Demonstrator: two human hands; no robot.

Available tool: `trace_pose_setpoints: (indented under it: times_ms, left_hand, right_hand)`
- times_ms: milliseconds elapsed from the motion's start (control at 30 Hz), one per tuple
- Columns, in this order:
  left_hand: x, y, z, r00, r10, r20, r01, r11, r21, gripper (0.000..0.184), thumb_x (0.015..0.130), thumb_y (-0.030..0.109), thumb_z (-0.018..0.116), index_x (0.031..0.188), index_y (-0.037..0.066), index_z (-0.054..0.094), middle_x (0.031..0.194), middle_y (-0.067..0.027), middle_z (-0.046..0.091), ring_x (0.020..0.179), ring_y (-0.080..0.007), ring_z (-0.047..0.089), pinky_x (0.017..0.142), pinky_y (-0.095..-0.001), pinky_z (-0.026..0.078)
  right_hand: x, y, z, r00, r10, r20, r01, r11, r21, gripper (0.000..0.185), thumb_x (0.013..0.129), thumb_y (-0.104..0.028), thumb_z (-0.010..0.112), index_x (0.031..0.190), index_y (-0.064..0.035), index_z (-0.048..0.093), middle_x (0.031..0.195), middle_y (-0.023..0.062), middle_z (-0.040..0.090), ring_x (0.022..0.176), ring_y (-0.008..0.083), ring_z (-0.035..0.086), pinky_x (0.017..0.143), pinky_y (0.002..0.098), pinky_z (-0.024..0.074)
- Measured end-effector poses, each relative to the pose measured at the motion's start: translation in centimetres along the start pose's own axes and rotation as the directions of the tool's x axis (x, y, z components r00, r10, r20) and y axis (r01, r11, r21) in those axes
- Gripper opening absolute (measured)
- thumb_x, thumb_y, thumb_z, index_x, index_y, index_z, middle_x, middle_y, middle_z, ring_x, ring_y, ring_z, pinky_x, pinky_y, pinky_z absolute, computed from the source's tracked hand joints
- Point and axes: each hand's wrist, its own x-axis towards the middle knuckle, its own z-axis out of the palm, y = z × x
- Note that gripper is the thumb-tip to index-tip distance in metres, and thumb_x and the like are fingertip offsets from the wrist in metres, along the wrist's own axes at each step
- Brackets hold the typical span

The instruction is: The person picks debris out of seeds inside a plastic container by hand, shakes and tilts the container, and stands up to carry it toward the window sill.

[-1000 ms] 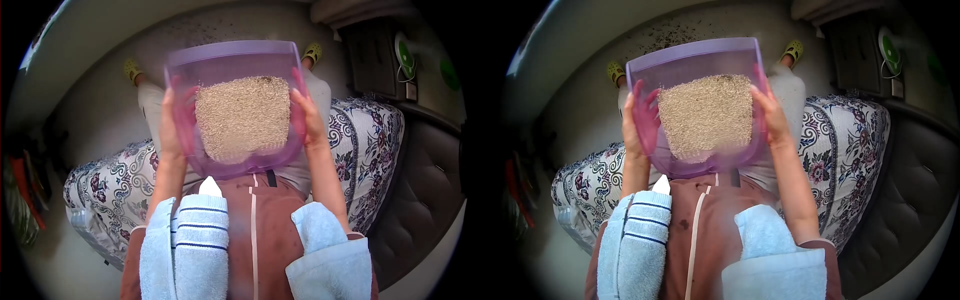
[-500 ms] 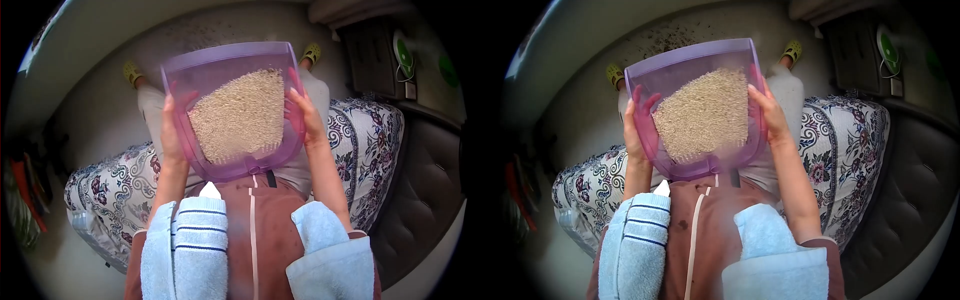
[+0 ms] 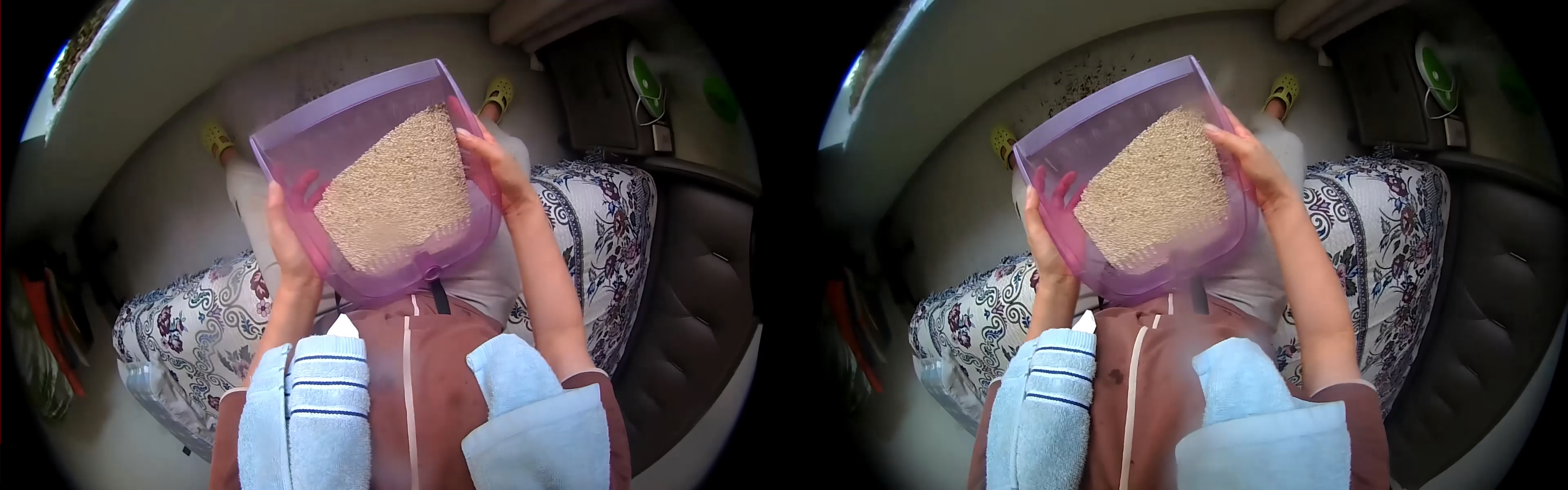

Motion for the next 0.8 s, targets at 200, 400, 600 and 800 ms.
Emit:
trace_pose_setpoints:
  times_ms: [200,400,600,800]
  left_hand:
    - [-3.2,-1.5,0.5,0.989,-0.055,0.134,0.059,0.998,-0.029,0.053,0.101,0.045,0.039,0.142,0.011,0.030,0.130,-0.0166,0.047,0.118,-0.0293,0.048,0.100,-0.0437,0.042]
    - [-1.9,6.5,-3.2,0.780,0.553,0.292,-0.577,0.457,0.677,0.024,0.094,0.006,0.057,0.116,0.000,0.059,0.111,-0.0079,0.061,0.102,-0.0155,0.058,0.091,-0.0267,0.045]
    - [0.6,7.5,5.7,0.416,0.181,0.891,-0.867,-0.215,0.449,0.016,0.079,0.005,0.072,0.094,0.010,0.072,0.088,-0.0042,0.065,0.081,-0.0199,0.062,0.068,-0.0302,0.051]
    - [2.6,5.6,8.8,0.331,0.153,0.931,-0.864,-0.348,0.364,0.014,0.077,0.010,0.073,0.091,0.012,0.072,0.087,-0.0026,0.066,0.080,-0.0221,0.062,0.069,-0.0332,0.051]
  right_hand:
    - [0.6,-7.3,-2.2,0.970,0.119,0.214,-0.089,0.986,-0.144,0.059,0.092,-0.016,0.058,0.147,-0.0098,0.036,0.128,0.0076,0.057,0.112,0.0143,0.057,0.096,0.0291,0.0459]
    - [-2.2,-9.2,-1.6,0.940,0.248,0.235,-0.090,0.843,-0.530,0.066,0.087,-0.031,0.063,0.147,-0.0161,0.039,0.129,0.0049,0.056,0.106,0.0120,0.057,0.088,0.0253,0.0451]
    - [-4.3,-8.3,2.2,0.894,0.309,0.323,-0.083,0.824,-0.560,0.067,0.089,-0.030,0.062,0.148,-0.0120,0.036,0.137,0.0054,0.049,0.119,0.0133,0.048,0.101,0.0278,0.0353]
    - [-3.8,-8.8,2.2,0.868,0.366,0.335,-0.080,0.770,-0.633,0.066,0.086,-0.025,0.061,0.147,-0.0112,0.038,0.134,0.0042,0.050,0.116,0.0107,0.048,0.098,0.0254,0.0381]
